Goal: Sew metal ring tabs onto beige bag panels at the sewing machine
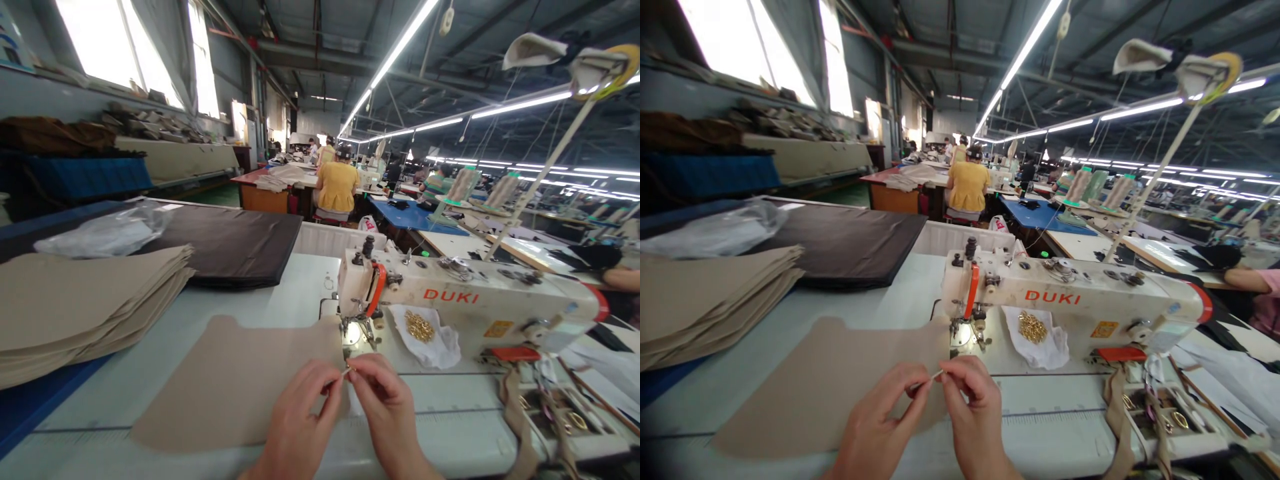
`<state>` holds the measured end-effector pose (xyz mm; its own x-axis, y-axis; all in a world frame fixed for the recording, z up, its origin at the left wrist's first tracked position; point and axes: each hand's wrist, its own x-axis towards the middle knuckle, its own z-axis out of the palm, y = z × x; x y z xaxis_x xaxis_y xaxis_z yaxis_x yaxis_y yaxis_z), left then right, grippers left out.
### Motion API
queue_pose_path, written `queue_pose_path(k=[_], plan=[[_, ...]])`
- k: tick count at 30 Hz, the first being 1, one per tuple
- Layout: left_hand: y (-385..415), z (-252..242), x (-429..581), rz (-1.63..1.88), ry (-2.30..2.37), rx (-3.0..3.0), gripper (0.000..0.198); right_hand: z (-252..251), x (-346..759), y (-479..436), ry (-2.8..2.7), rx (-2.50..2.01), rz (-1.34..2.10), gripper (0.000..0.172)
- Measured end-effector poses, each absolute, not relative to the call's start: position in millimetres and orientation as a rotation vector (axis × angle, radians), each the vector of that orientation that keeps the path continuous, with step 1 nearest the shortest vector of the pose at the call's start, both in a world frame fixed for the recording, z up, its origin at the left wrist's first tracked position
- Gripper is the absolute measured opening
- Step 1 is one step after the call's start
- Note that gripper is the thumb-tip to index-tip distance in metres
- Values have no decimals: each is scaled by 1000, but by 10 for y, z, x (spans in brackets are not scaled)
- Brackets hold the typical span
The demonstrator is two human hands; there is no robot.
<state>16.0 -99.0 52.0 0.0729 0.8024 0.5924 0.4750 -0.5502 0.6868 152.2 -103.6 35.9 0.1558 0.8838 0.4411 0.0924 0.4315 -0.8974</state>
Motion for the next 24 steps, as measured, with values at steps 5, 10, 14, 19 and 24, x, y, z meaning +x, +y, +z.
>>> queue_pose_path(k=[5, 10, 14, 19, 24], plan=[[-1037, 521, 136, 1469, 1232, 1988, 14, 368, 1486, -1098, -1303, -978, 791, 12], [-1035, 484, 68, 1477, 1209, 1976, 13, 403, 1478, -1149, -1319, -1012, 813, 14], [-1007, 430, 10, 1488, 1167, 2007, 14, 406, 1493, -1133, -1338, -1013, 766, 10], [-983, 408, -14, 1395, 1122, 1949, 16, 410, 1560, -1104, -1476, -1020, 667, 11], [-911, 436, -40, 1131, 1225, 1507, 15, 397, 1618, -1065, -1485, -1081, 772, 9]])
